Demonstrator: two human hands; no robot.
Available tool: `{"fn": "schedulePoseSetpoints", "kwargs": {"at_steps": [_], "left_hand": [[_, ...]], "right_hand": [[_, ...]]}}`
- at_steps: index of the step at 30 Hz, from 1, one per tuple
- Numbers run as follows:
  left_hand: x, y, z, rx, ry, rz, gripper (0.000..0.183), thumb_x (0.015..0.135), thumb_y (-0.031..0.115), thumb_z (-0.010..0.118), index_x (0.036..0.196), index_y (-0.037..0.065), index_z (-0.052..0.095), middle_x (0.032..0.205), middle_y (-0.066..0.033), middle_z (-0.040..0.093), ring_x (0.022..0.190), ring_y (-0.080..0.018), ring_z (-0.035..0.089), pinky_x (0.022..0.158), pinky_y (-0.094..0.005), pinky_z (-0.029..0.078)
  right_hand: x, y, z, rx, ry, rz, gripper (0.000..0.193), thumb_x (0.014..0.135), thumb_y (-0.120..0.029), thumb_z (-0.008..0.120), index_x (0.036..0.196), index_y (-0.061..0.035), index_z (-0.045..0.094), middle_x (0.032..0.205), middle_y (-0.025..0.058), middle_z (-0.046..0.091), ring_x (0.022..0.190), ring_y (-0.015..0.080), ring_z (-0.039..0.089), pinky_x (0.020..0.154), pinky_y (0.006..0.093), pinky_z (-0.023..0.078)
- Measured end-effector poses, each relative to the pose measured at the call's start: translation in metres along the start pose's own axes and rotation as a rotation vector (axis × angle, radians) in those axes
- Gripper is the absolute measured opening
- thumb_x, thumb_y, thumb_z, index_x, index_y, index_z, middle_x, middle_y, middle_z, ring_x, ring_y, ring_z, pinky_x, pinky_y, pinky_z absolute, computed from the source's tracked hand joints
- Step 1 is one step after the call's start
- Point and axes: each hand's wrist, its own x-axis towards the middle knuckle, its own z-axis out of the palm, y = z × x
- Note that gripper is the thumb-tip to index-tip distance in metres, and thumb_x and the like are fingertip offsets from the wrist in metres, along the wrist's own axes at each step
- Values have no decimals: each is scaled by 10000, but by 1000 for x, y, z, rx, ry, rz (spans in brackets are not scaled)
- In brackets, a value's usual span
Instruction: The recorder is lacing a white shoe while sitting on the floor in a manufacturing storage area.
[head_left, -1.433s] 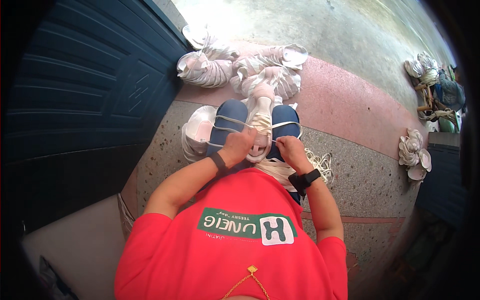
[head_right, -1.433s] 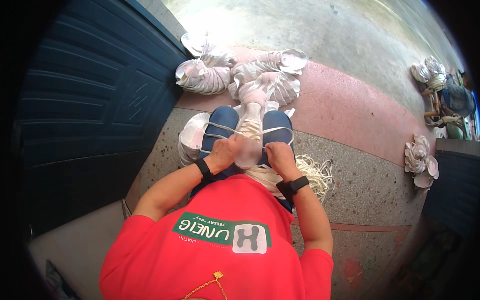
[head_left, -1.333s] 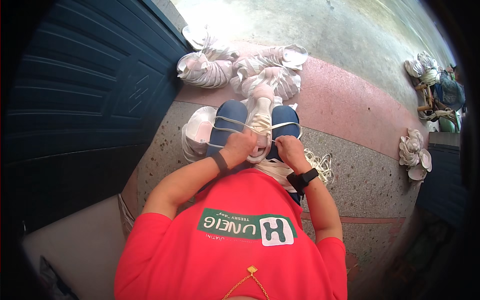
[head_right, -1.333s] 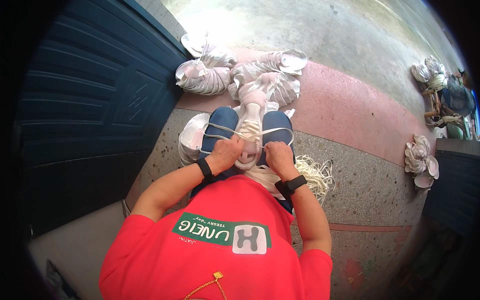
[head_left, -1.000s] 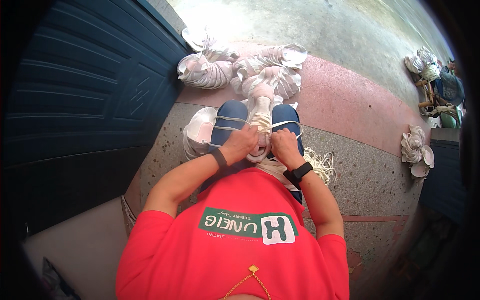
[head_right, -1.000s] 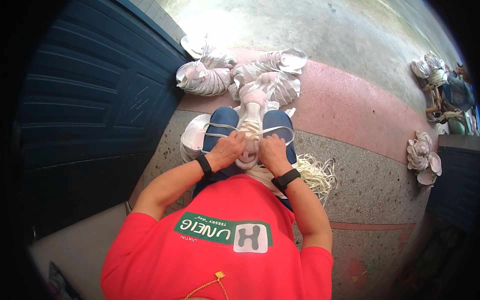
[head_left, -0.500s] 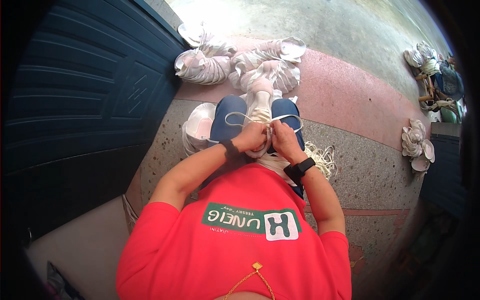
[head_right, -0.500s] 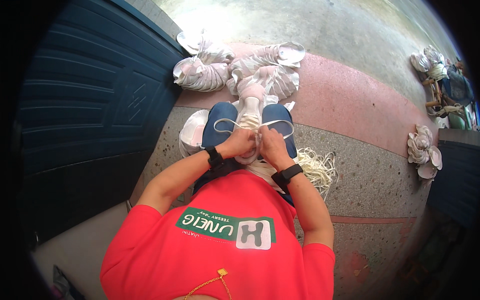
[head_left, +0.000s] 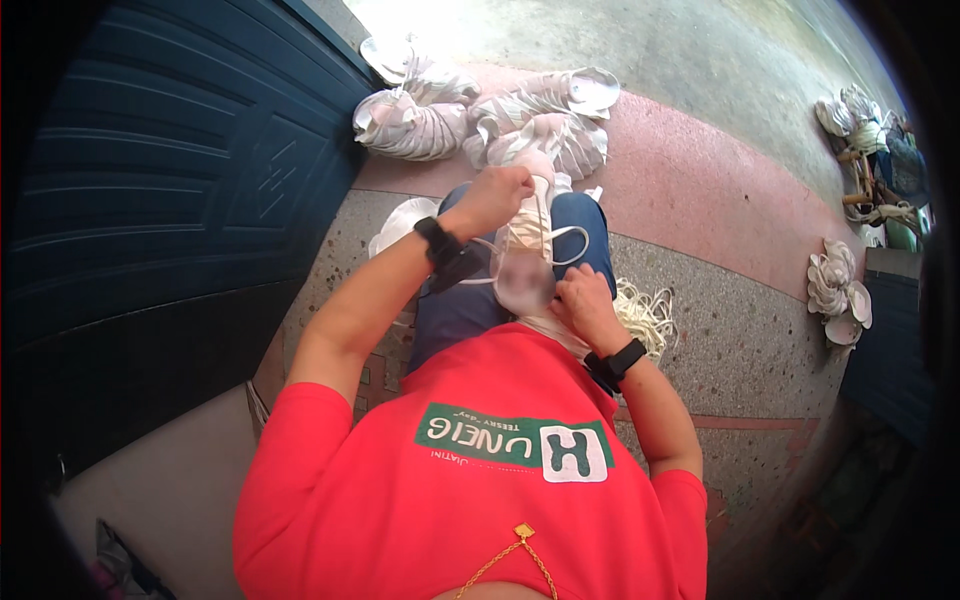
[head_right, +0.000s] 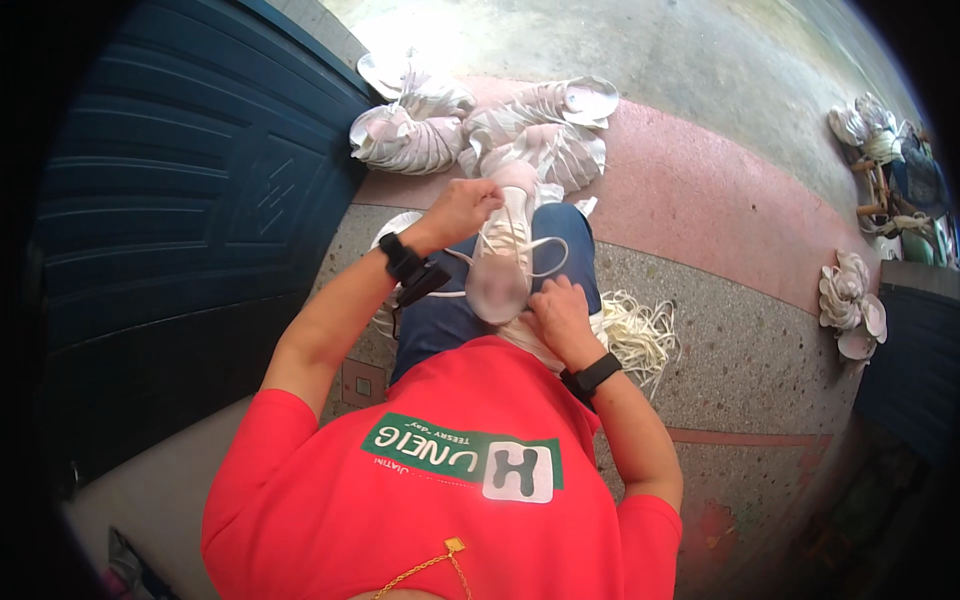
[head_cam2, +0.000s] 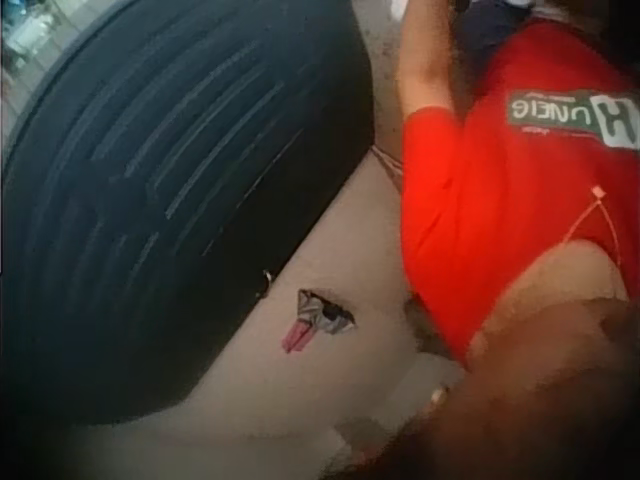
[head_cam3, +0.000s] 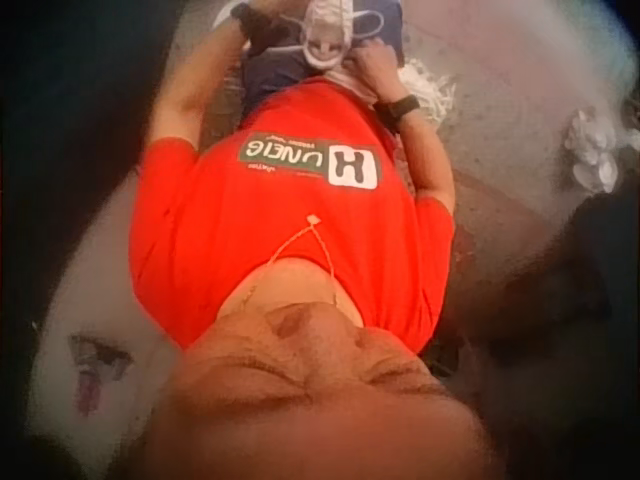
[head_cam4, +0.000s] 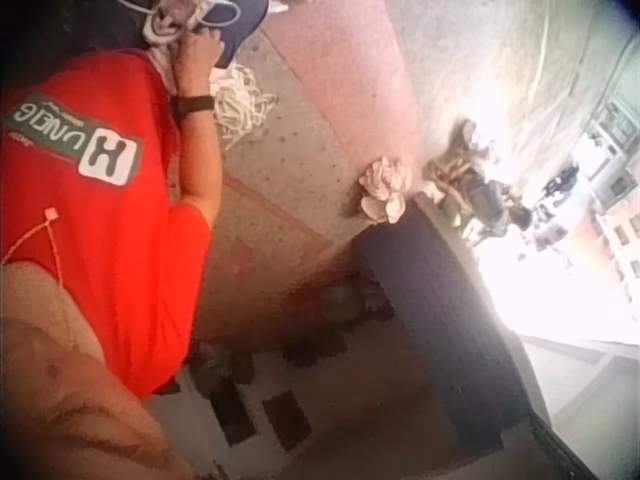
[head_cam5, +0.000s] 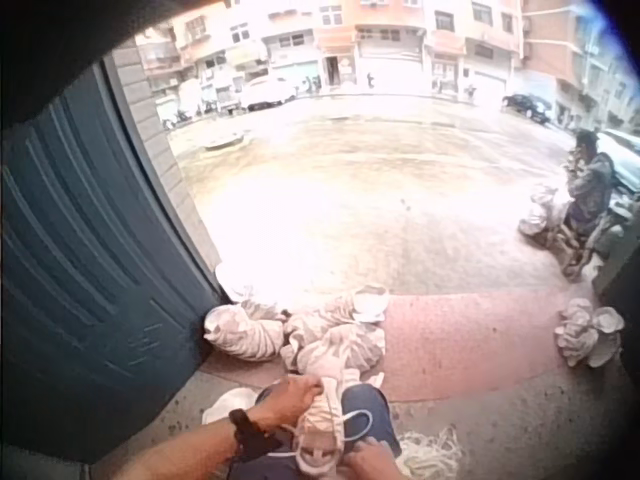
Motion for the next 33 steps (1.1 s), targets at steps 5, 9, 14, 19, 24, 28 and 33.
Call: {"fn": "schedulePoseSetpoints", "kwargs": {"at_steps": [5, 9, 14, 19, 24, 28, 33], "left_hand": [[27, -49, 24, 57, 35, 2, 138, 897, 147, 674, 922, 24, 731, 884, -225, 715, 899, -389, 703, 816, -454, 536], [43, -71, 31, 13, -17, -75, 143, 890, 146, 680, 929, 21, 738, 867, -203, 727, 807, -329, 723, 732, -421, 564], [57, -87, 10, -268, -309, -198, 198, 902, 169, 678, 1003, 8, 735, 779, -106, 714, 561, -165, 681, 466, -336, 541], [30, -172, -42, -245, -8, -224, 250, 864, 209, 682, 1011, 21, 754, 879, -152, 735, 763, -239, 710, 685, -394, 562], [-89, -336, -52, 347, 39, -525, 347, 849, 279, 690, 1078, 22, 732, 1093, -253, 705, 1061, -394, 675, 968, -488, 502], [-148, -371, -36, 156, 85, -702, 467, 839, 311, 717, 1179, -9, 693, 1231, -279, 675, 1167, -416, 642, 1042, -472, 483], [-158, -355, -42, 208, 236, -755, 370, 797, 291, 710, 1042, 14, 725, 1076, -271, 710, 1040, -441, 675, 920, -475, 537]], "right_hand": [[5, -4, 9, -89, -78, 14, 200, 745, -291, 813, 776, -118, 717, 854, 54, 634, 920, 268, 597, 746, 441, 442], [10, 5, 14, 137, -101, 90, 209, 837, -252, 760, 837, -75, 649, 829, 80, 626, 849, 264, 607, 722, 430, 455], [33, 3, -46, 962, -229, 384, 137, 995, -180, 628, 1038, -50, 623, 816, 12, 583, 756, 133, 565, 684, 292, 460], [30, -4, -160, 1150, 180, 428, 187, 1047, -132, 569, 1201, -42, 628, 810, -39, 530, 727, 72, 504, 669, 234, 437], [11, 6, -238, 1256, 561, 254, 247, 1081, -157, 517, 1262, -1, 580, 780, -18, 468, 637, 73, 419, 584, 233, 380], [19, -8, -242, 1239, 459, 227, 360, 1078, -153, 519, 1401, 6, 519, 837, 15, 544, 606, 62, 450, 560, 205, 397], [64, -31, -179, 1067, 394, 437, 452, 1058, -130, 556, 1483, -10, 459, 1001, 61, 682, 683, 74, 569, 600, 198, 463]]}}
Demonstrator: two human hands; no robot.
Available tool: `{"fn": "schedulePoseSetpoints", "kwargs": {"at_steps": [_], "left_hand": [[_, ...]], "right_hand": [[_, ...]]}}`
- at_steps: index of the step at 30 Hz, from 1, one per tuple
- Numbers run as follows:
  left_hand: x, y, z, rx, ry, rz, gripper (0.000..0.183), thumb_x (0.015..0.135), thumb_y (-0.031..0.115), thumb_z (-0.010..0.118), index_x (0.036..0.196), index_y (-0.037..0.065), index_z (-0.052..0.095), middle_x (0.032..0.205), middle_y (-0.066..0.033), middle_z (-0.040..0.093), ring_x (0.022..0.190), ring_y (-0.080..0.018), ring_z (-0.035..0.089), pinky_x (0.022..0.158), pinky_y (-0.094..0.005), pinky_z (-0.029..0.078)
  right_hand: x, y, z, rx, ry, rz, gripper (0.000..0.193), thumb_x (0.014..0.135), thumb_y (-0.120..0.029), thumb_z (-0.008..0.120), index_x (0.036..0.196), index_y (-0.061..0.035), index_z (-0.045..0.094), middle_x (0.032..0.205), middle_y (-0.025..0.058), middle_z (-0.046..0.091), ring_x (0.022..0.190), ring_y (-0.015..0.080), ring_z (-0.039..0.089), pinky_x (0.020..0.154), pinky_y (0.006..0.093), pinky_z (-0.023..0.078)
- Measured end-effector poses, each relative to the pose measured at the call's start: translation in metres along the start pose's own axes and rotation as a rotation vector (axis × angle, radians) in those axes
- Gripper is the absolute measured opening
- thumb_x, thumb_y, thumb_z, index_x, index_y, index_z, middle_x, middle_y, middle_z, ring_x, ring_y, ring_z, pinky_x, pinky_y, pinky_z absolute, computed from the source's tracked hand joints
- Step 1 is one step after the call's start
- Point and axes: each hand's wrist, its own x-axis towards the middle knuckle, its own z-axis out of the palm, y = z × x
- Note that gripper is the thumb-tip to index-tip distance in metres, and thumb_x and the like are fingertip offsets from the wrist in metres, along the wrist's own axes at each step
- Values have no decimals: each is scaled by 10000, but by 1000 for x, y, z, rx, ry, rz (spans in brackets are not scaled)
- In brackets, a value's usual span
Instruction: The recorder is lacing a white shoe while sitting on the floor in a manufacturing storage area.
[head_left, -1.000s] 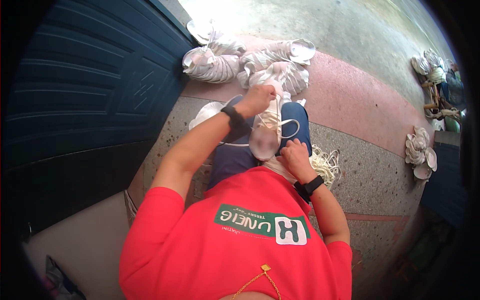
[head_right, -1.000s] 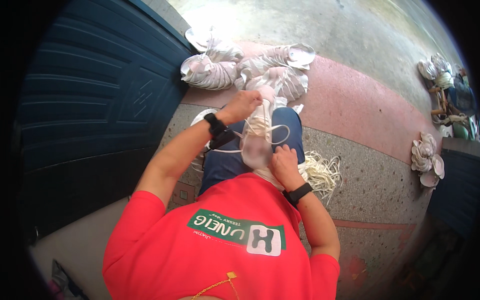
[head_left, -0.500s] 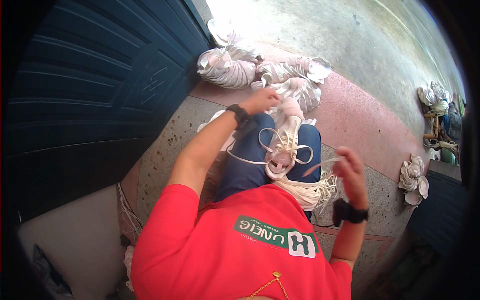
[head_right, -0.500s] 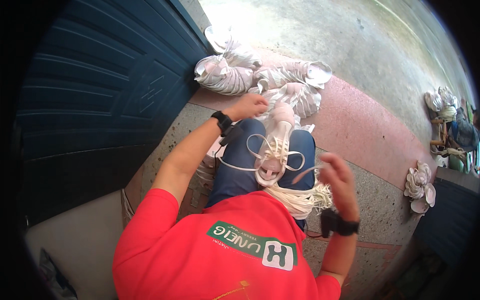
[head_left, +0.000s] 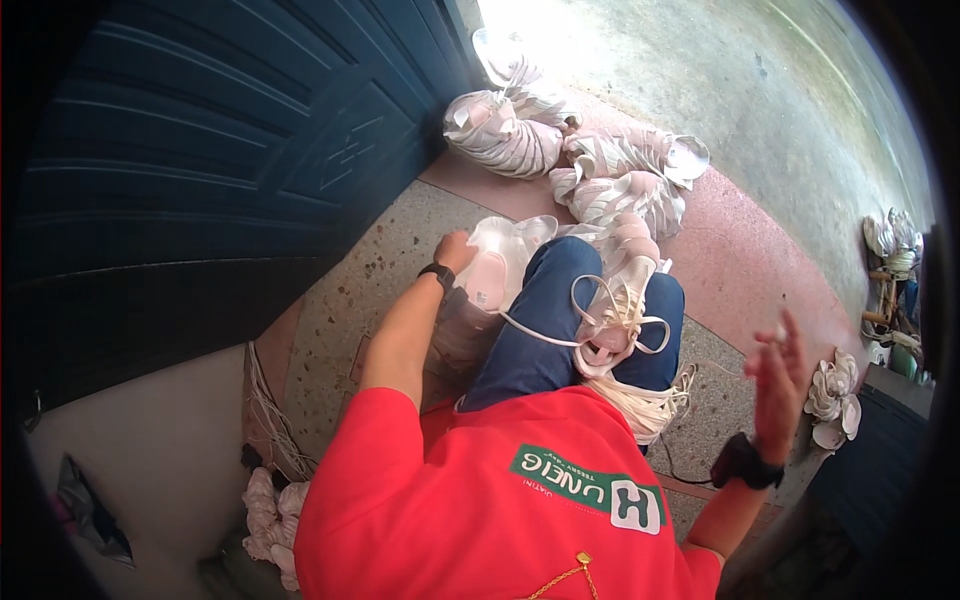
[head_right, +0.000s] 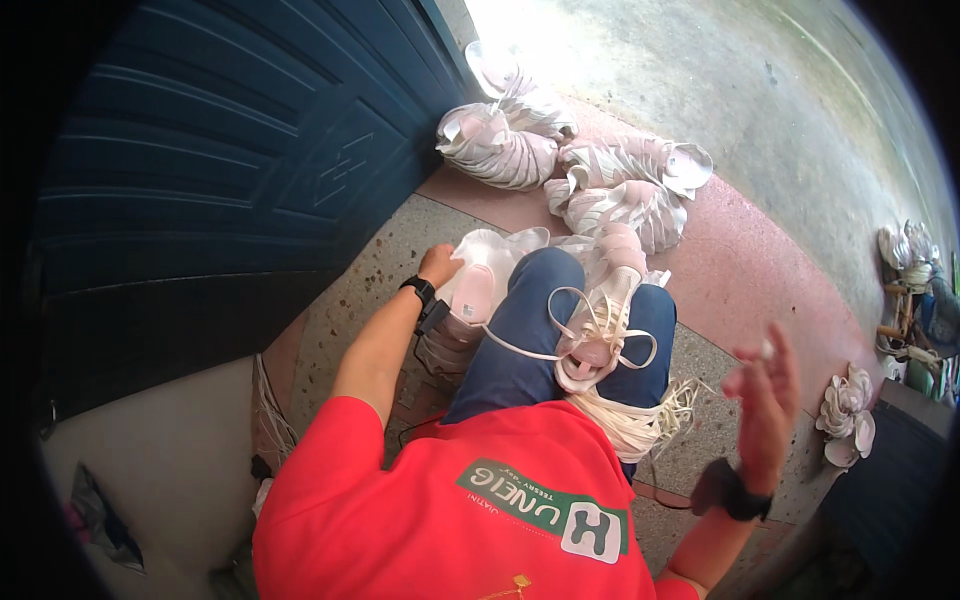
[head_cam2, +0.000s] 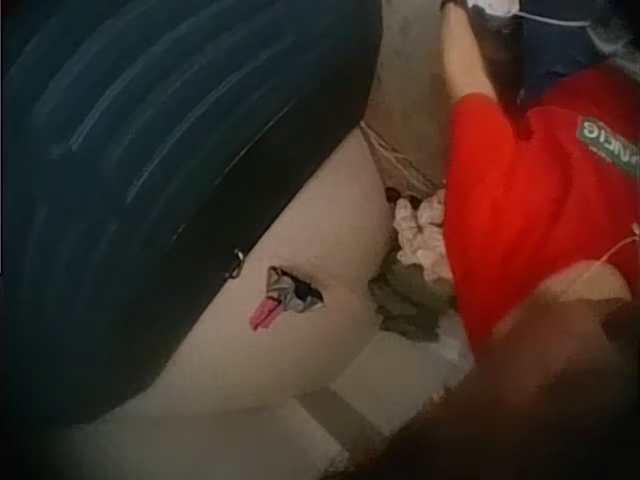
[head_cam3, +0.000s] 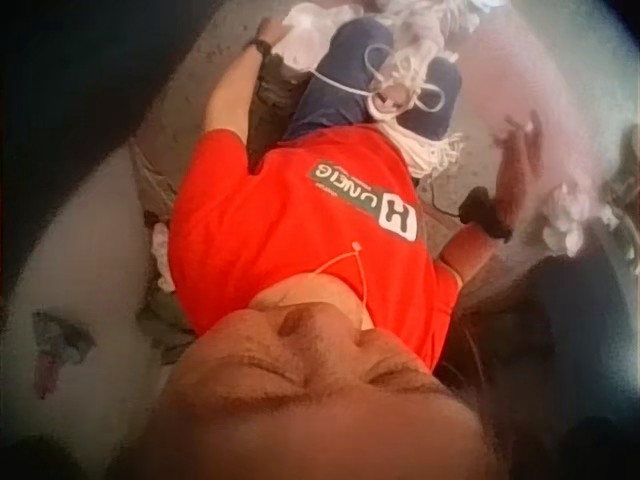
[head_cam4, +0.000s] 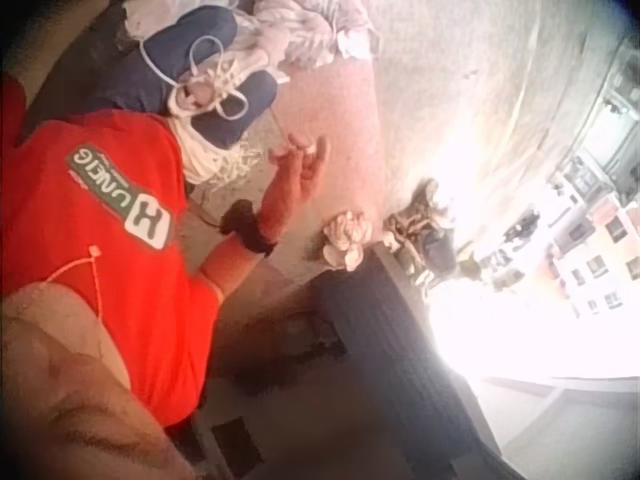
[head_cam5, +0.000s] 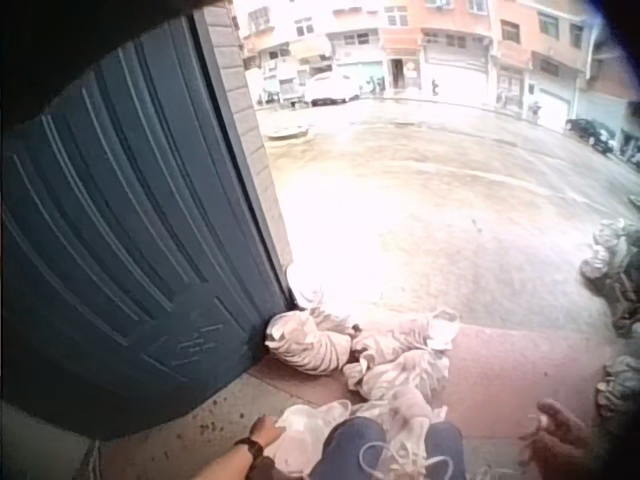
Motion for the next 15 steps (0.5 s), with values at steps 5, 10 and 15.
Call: {"fn": "schedulePoseSetpoints", "kwargs": {"at_steps": [5, 10, 15], "left_hand": [[-10, 48, -112, -45, 176, 74, 242, 770, 246, 706, 850, 17, 709, 882, -257, 702, 849, -445, 684, 754, -500, 543], [-92, 128, -224, -85, 379, 285, 178, 794, 166, 763, 787, 7, 683, 680, -183, 664, 621, -282, 688, 586, -378, 511], [-184, 242, -251, -64, 472, 605, 100, 812, 113, 722, 779, 28, 680, 691, -165, 664, 637, -341, 687, 573, -390, 515]], "right_hand": [[7, 77, 35, 189, -313, 363, 278, 1044, -144, 566, 1304, -44, 566, 981, 34, 673, 744, 64, 585, 629, 196, 455], [-2, 83, 128, -160, -622, 219, 263, 1011, -158, 599, 1232, -24, 649, 954, 27, 674, 817, 93, 622, 687, 236, 485], [-24, 48, 246, -514, -720, -462, 385, 933, -258, 731, 1178, 35, 680, 1024, 132, 718, 904, 243, 669, 771, 356, 531]]}}
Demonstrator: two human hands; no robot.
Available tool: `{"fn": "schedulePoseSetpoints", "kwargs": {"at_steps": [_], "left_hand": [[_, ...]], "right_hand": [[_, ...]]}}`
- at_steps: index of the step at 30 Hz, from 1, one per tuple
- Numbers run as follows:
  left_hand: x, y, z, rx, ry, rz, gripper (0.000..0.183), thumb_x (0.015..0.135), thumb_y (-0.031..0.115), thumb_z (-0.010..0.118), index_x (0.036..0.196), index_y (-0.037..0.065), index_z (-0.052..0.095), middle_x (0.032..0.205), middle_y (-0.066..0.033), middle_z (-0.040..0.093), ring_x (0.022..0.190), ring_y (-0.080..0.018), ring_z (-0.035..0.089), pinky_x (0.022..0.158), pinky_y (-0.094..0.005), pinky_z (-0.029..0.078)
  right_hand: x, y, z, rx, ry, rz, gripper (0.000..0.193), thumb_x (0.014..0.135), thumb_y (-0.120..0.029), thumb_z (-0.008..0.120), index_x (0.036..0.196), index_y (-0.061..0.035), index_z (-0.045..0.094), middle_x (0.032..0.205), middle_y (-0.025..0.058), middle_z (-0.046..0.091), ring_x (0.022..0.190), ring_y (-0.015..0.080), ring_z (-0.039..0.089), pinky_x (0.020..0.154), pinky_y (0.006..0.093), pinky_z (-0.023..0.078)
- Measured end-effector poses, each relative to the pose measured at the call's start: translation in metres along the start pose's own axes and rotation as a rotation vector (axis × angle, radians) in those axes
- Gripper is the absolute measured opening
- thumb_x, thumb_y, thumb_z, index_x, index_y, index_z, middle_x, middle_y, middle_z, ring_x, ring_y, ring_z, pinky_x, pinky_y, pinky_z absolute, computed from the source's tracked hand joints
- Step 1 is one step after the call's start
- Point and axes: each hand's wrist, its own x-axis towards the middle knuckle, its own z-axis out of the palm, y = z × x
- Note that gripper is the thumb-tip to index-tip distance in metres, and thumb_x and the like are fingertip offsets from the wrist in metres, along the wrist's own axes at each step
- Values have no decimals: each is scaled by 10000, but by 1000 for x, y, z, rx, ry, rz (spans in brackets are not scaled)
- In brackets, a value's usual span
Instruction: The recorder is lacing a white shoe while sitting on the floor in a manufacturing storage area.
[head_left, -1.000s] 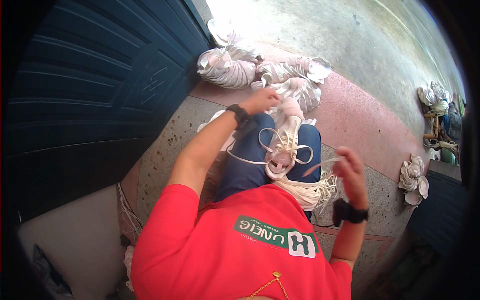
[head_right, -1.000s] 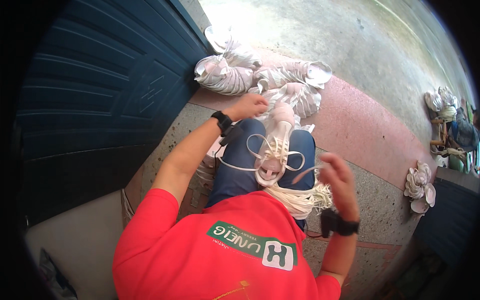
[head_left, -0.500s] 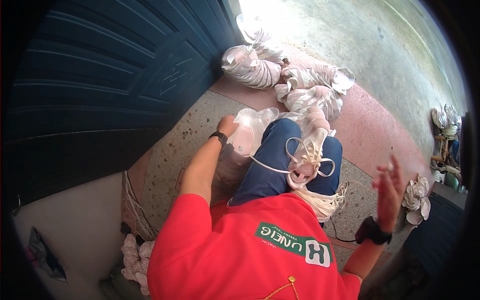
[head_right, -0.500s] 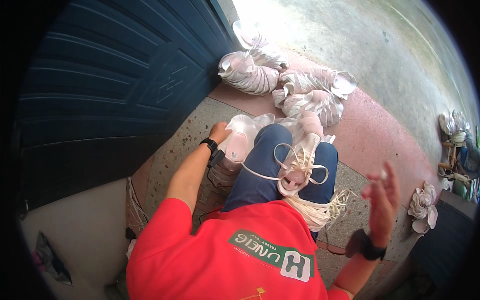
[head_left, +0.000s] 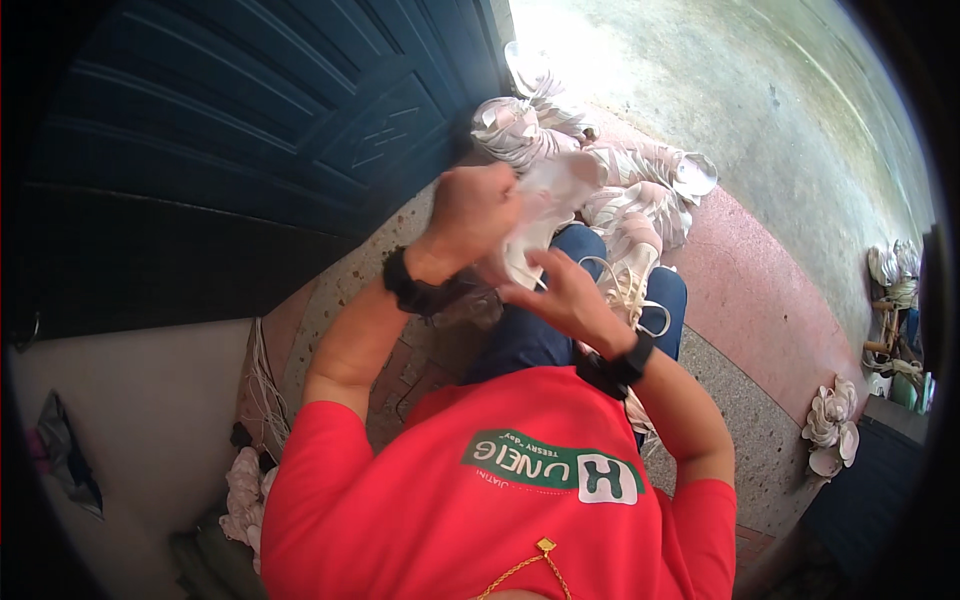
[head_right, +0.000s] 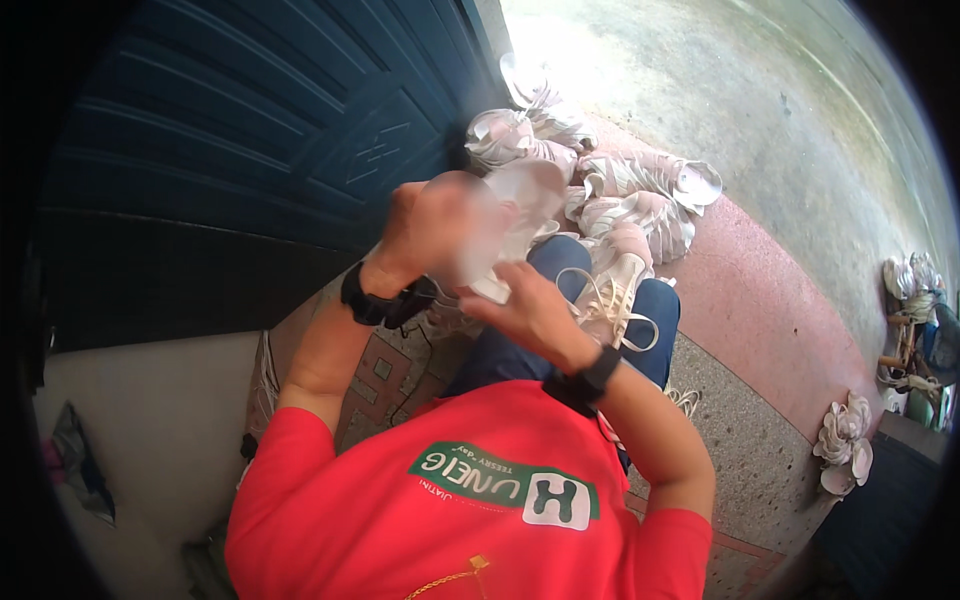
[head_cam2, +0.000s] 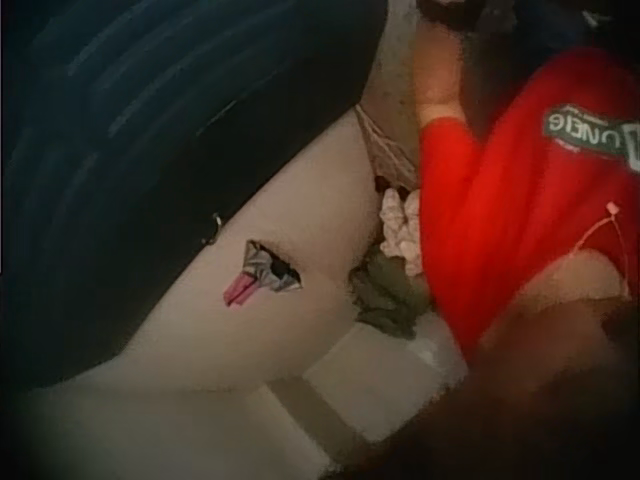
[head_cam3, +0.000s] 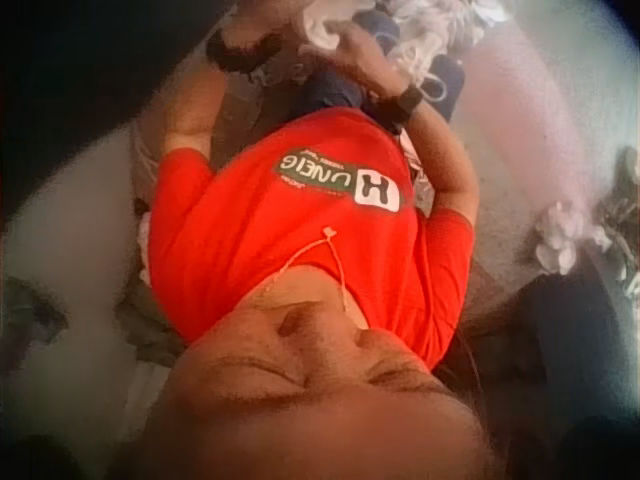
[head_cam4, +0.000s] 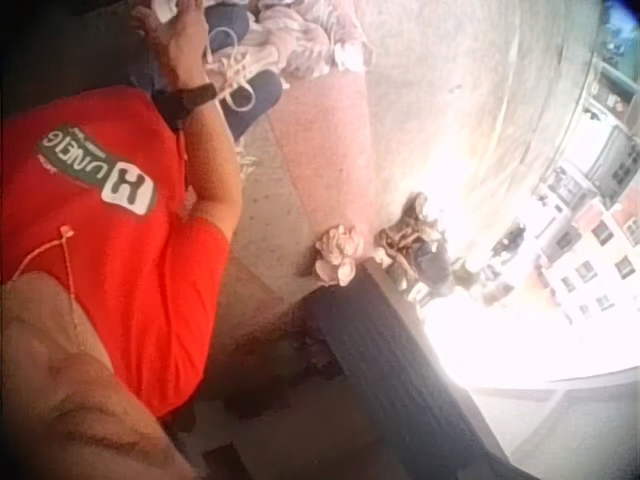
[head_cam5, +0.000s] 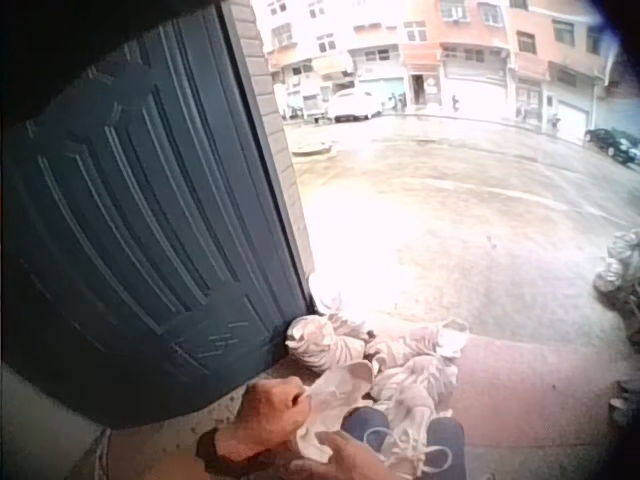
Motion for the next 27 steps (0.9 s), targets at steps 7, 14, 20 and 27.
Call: {"fn": "schedulePoseSetpoints", "kwargs": {"at_steps": [7, 14, 20, 27], "left_hand": [[-16, -9, 22, -593, -156, -276, 229, 970, 205, 647, 881, 5, 714, 771, -76, 708, 741, -164, 684, 698, -333, 535], [-140, -26, 148, -823, -410, -352, 375, 1064, 335, 522, 1121, -4, 671, 918, -88, 722, 850, -206, 691, 787, -373, 540], [-125, 17, 161, -136, -499, -63, 382, 1042, 383, 546, 891, 32, 555, 745, -228, 688, 757, -436, 706, 656, -543, 552], [-151, 53, 158, 200, -476, 199, 242, 989, 247, 596, 856, 51, 546, 591, -163, 644, 568, -347, 703, 502, -453, 567]], "right_hand": [[-20, 35, -5, 475, 179, 134, 298, 958, -232, 702, 1089, 35, 707, 833, 91, 711, 758, 251, 672, 707, 365, 521], [-119, 46, -71, 780, 302, 377, 166, 1012, -173, 656, 1066, -28, 719, 806, -37, 631, 653, 35, 490, 577, 218, 378], [-176, 83, -76, 1027, 317, 514, 177, 1002, -217, 678, 1016, -44, 712, 829, -36, 643, 618, 31, 485, 538, 210, 371], [-298, 147, -166, 220, 1081, 749, 227, 997, -268, 671, 1022, -62, 763, 892, -7, 708, 583, 51, 504, 450, 233, 368]]}}
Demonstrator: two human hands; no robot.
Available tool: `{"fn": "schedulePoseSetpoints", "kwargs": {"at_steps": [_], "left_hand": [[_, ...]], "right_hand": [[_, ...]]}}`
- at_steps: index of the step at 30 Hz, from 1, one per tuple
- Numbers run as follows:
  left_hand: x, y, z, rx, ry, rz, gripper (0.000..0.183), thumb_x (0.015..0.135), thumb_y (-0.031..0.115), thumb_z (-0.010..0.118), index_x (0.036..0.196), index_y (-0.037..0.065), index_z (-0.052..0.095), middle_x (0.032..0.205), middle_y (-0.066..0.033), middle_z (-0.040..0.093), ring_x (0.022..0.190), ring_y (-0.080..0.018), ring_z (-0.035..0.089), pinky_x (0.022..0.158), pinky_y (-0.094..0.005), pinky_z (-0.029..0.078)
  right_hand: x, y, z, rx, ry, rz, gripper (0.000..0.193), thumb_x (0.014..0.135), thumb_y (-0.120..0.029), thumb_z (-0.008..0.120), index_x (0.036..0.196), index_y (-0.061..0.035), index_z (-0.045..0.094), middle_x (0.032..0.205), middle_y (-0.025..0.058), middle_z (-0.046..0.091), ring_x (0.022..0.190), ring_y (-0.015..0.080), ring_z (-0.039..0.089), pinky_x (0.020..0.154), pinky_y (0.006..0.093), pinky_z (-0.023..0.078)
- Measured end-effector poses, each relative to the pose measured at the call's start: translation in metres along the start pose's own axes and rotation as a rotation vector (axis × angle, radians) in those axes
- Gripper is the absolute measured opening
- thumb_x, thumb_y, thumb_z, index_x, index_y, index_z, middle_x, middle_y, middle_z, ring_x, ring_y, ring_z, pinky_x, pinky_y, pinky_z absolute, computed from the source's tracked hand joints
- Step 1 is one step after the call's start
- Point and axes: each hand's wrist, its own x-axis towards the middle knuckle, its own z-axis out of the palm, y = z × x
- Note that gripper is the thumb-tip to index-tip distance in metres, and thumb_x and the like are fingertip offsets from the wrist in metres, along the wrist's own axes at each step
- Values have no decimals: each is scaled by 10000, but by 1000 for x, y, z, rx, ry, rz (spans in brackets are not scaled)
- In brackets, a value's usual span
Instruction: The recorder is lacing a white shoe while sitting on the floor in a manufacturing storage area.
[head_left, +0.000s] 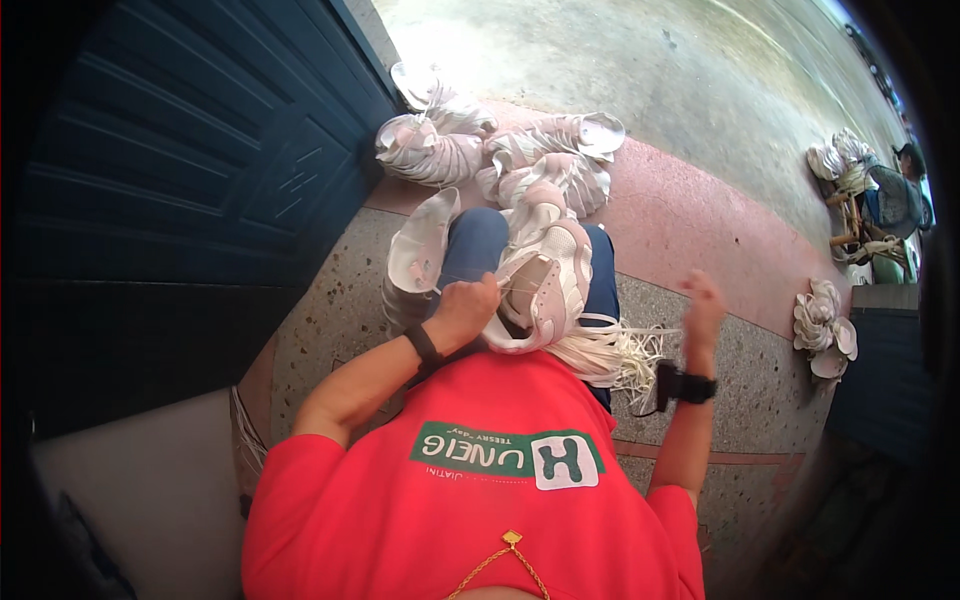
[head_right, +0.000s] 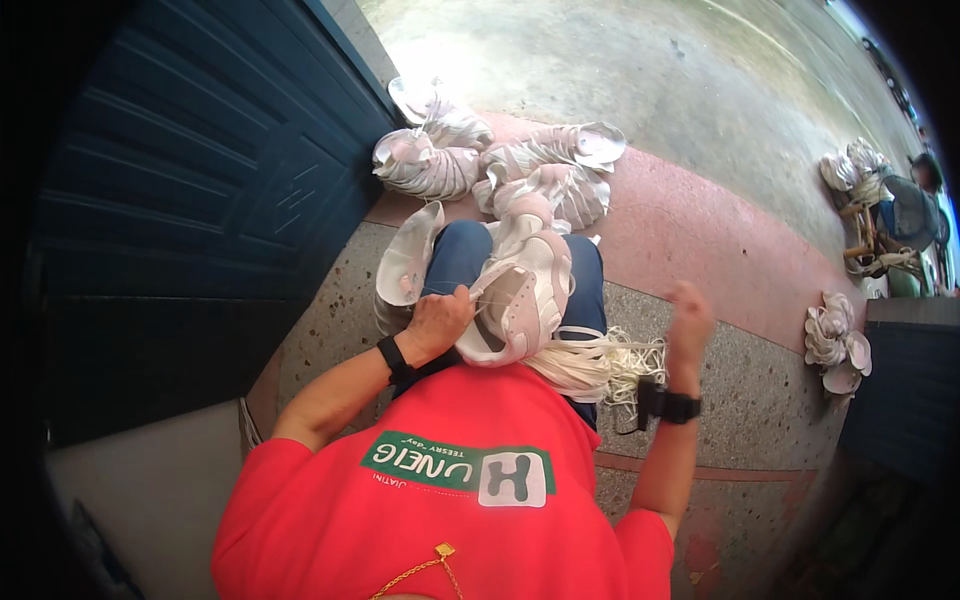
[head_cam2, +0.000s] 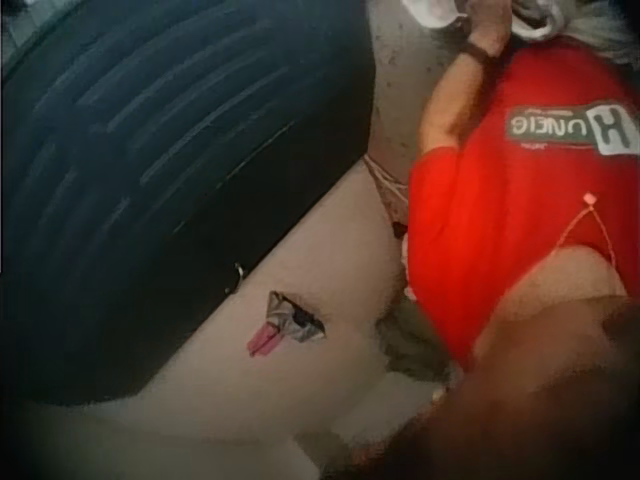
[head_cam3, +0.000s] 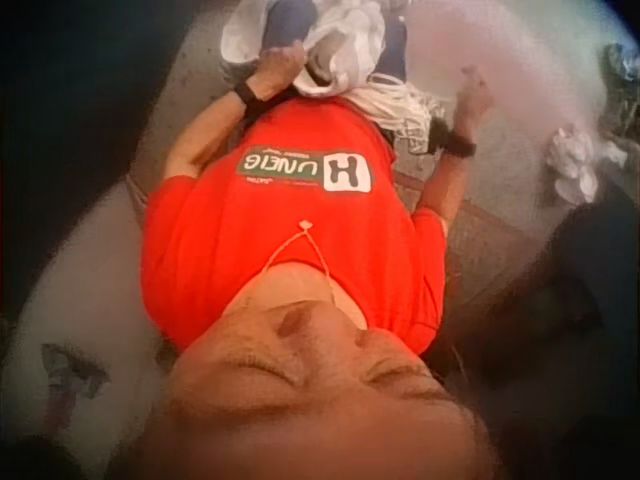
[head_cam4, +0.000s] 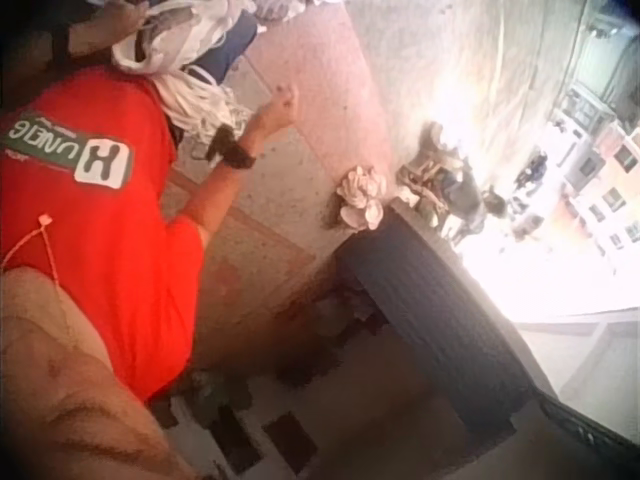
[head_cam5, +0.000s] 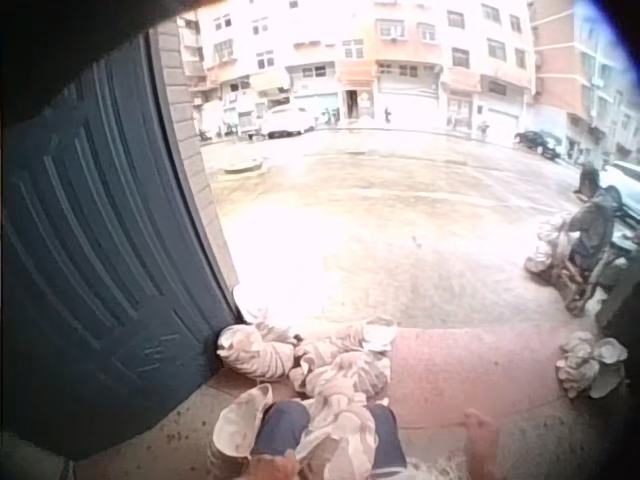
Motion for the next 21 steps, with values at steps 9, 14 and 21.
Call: {"fn": "schedulePoseSetpoints", "kwargs": {"at_steps": [9, 14, 21], "left_hand": [[11, 22, -1, 54, -6, -35, 135, 940, 138, 573, 874, 21, 563, 603, -170, 663, 592, -358, 723, 507, -449, 577], [-9, 19, -11, 37, -75, -143, 186, 954, 182, 577, 874, 15, 565, 641, -215, 670, 636, -398, 721, 555, -494, 586], [13, 25, 14, -85, -131, -102, 194, 957, 170, 565, 905, -16, 576, 690, -246, 681, 694, -428, 723, 611, -512, 592]], "right_hand": [[-90, -41, 53, -394, -440, -516, 350, 924, -373, 736, 993, -31, 727, 871, 101, 714, 751, 232, 669, 675, 356, 525], [-123, -73, 114, -858, -531, -588, 488, 837, -498, 769, 880, -19, 684, 870, 176, 690, 746, 367, 716, 649, 457, 564], [-122, -43, 133, -875, -591, -608, 315, 843, -337, 714, 844, -22, 703, 841, 195, 699, 717, 366, 723, 638, 466, 581]]}}
